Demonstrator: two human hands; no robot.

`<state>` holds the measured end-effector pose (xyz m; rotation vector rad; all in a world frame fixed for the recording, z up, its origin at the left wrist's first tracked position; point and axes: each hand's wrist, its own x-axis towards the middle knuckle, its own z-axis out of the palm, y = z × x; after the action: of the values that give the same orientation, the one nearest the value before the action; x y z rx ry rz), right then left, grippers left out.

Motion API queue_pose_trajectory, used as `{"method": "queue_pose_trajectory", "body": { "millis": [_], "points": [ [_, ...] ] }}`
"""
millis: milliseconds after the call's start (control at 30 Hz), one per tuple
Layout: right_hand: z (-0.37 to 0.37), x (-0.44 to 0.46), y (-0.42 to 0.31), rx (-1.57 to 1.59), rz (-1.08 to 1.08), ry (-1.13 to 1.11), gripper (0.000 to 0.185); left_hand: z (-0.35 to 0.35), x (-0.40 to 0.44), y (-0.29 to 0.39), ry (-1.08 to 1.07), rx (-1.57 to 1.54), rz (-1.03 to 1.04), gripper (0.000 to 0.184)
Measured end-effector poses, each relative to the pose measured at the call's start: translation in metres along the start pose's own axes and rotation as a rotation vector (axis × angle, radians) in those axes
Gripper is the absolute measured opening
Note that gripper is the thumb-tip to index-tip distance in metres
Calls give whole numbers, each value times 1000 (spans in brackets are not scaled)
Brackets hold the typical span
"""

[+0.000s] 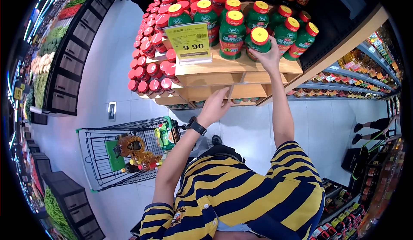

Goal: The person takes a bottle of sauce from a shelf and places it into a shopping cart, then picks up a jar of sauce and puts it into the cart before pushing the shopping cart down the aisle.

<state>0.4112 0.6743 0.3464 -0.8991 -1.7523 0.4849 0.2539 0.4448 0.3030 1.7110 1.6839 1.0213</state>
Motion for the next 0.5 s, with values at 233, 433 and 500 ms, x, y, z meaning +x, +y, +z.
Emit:
{"method": "queue_pose_trajectory", "body": {
  "millis": [233, 433, 500],
  "points": [
    [-15, -31, -22, 10, 14, 59, 67, -6, -43, -4, 159, -29, 28, 54],
    [-36, -106, -86, 572, 240, -128, 55, -22, -80, 6, 285, -75, -23, 80],
    [-27, -135, -97, 743, 341, -198, 52, -22, -92, 5, 180, -342, -94, 87]
  ]
}}
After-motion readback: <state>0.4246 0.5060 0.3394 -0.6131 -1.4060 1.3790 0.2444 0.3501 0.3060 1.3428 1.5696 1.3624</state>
